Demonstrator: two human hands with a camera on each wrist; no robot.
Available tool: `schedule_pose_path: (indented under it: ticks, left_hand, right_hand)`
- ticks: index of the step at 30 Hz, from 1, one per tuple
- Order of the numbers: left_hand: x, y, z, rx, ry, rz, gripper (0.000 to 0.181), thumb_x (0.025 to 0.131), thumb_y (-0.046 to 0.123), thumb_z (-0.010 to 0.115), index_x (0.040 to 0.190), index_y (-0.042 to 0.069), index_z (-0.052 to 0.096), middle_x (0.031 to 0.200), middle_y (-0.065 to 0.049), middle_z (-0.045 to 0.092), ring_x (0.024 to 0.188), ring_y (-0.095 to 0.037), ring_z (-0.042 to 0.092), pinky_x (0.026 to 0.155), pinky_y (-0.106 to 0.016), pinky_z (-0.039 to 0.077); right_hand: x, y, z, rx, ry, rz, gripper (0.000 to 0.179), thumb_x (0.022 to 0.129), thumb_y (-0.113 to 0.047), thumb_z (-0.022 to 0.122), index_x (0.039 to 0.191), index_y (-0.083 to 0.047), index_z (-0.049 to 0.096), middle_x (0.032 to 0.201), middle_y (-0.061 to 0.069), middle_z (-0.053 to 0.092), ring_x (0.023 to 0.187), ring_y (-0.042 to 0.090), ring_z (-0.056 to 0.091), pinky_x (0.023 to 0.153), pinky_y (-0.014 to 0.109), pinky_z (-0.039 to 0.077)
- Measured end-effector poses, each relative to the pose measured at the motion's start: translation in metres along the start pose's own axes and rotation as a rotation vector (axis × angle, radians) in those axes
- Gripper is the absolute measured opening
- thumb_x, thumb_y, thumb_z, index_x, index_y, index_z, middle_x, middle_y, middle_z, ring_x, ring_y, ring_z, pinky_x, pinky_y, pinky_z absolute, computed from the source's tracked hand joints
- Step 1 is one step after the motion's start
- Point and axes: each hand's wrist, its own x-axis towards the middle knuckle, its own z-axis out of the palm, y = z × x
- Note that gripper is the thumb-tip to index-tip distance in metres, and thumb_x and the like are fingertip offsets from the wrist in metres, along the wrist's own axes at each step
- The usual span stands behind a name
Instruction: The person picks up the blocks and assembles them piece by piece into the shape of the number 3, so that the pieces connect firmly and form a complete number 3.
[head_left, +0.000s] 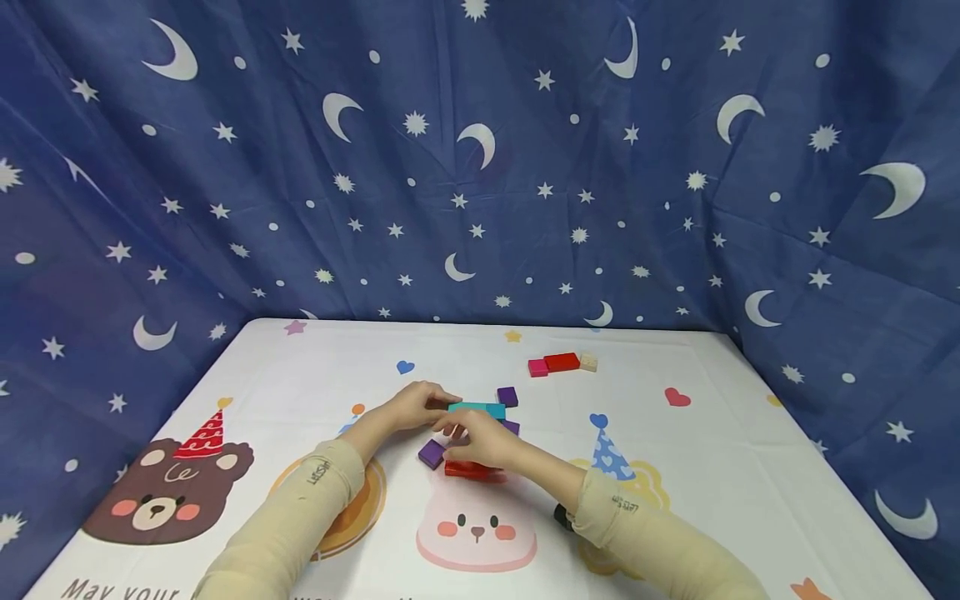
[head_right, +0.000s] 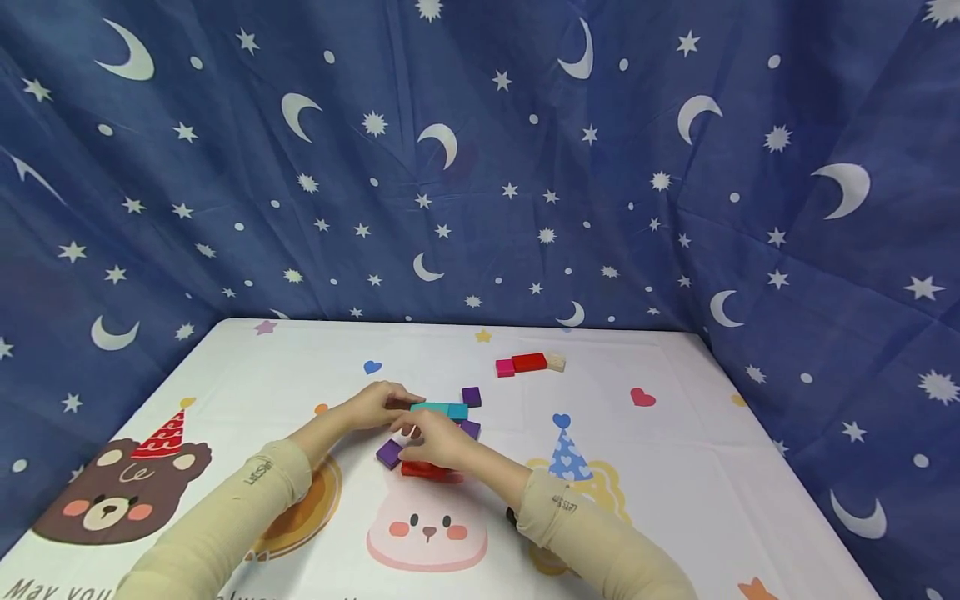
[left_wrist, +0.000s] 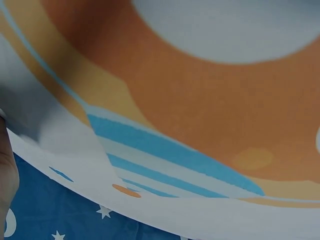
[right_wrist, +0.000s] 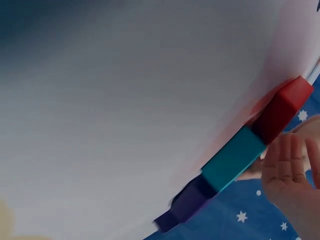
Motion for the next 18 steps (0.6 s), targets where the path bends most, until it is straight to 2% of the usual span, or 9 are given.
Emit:
schedule_pose_path:
  ticks: [7,13,18]
  left_hand:
    - [-0.002,0.001,0.000,-0.010,0.001,-0.060,0.031,0.087,0.012,0.066,0.117,0.005,0.066,0.100,-0.009,0.069,0.098,-0.023,0.061,0.090,-0.036,0.048]
    - [-0.001,0.001,0.001,-0.010,-0.001,-0.038,0.031,0.088,0.015,0.065,0.118,0.005,0.066,0.102,-0.009,0.069,0.100,-0.024,0.062,0.091,-0.037,0.048]
    - [-0.001,0.001,0.003,-0.004,0.011,-0.031,0.031,0.087,0.015,0.066,0.117,0.003,0.066,0.101,-0.010,0.069,0.097,-0.022,0.062,0.088,-0.034,0.049]
  right_hand:
    - [-0.009,0.003,-0.009,-0.002,0.040,-0.066,0.025,0.081,-0.004,0.070,0.105,0.000,0.066,0.095,0.011,0.067,0.086,0.025,0.063,0.071,0.023,0.052]
    - [-0.017,0.001,-0.013,-0.014,0.058,-0.082,0.023,0.081,-0.003,0.070,0.103,-0.002,0.067,0.093,0.010,0.067,0.083,0.022,0.061,0.069,0.021,0.050]
    - [-0.023,0.000,-0.017,-0.010,0.060,-0.080,0.023,0.081,-0.004,0.070,0.104,-0.002,0.067,0.093,0.009,0.067,0.082,0.021,0.059,0.071,0.028,0.053]
